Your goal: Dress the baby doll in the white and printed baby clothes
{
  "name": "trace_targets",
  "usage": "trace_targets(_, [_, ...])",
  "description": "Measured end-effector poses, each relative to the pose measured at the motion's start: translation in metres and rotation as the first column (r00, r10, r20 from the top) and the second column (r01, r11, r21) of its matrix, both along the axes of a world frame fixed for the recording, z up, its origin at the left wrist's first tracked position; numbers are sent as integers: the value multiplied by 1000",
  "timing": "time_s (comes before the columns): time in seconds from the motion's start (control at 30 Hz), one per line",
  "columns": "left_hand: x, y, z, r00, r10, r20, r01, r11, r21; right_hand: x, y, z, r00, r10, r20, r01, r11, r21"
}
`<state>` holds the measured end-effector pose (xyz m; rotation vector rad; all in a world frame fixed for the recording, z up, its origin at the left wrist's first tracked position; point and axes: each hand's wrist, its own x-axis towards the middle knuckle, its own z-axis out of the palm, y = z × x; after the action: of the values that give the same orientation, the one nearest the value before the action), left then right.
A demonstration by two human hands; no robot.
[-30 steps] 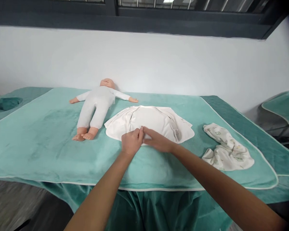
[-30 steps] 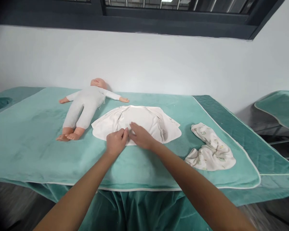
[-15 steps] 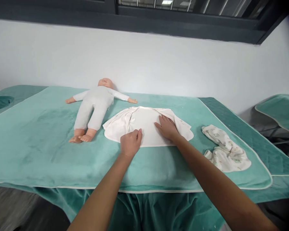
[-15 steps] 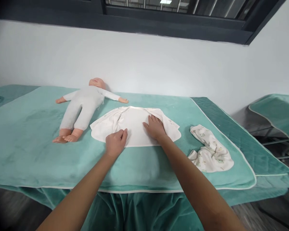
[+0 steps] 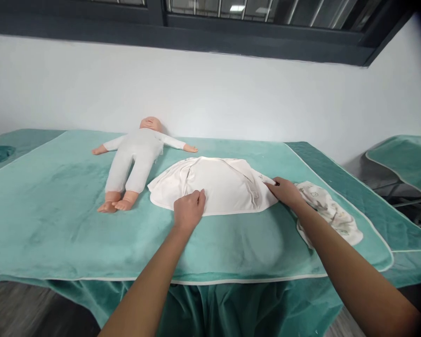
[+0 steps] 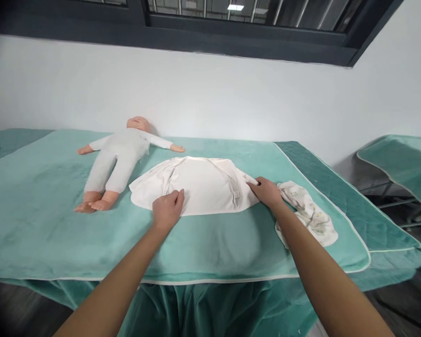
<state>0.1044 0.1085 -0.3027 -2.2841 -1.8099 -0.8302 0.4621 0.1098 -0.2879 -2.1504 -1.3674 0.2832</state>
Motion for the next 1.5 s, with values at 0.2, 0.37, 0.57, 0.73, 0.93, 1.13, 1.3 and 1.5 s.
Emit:
trace_targets(0.2, [0, 1, 1, 1000, 6, -9, -6, 1000, 8, 22, 29, 2, 941, -90, -328, 185, 945, 271])
trace_targets(0.37, [0, 1, 2, 1000, 23, -21, -23, 1000, -3, 32, 54, -9, 908, -204, -366, 347, 856, 384])
trace_targets(0.57, [1, 2, 0, 999, 39, -30, -39, 999, -4, 10, 46, -15, 993, -114, -14, 102, 823, 559])
trace_targets(0.73, [2, 1, 1, 999, 29, -37, -30, 999, -14, -14, 44, -20, 946, 299, 129, -321, 921, 220])
trace_targets(0.93, [2, -2, 2, 998, 45, -54, -48, 998, -41, -16, 42, -14, 961, 258, 98, -269, 953, 136])
trace_targets(1.13, [3, -2, 1, 998, 34, -43, -36, 998, -51, -87, 38, 5, 890, 361, 279, -420, 886, 196])
trace_targets(1.3, [1, -4, 0, 1000, 9, -4, -9, 1000, -13, -187, 51, 3, 726, 607, 323, -628, 777, -48])
trace_targets(1.5, [-3, -8, -6, 999, -17, 43, 14, 997, 80, -241, 84, -4, 772, 558, 305, -546, 827, -133])
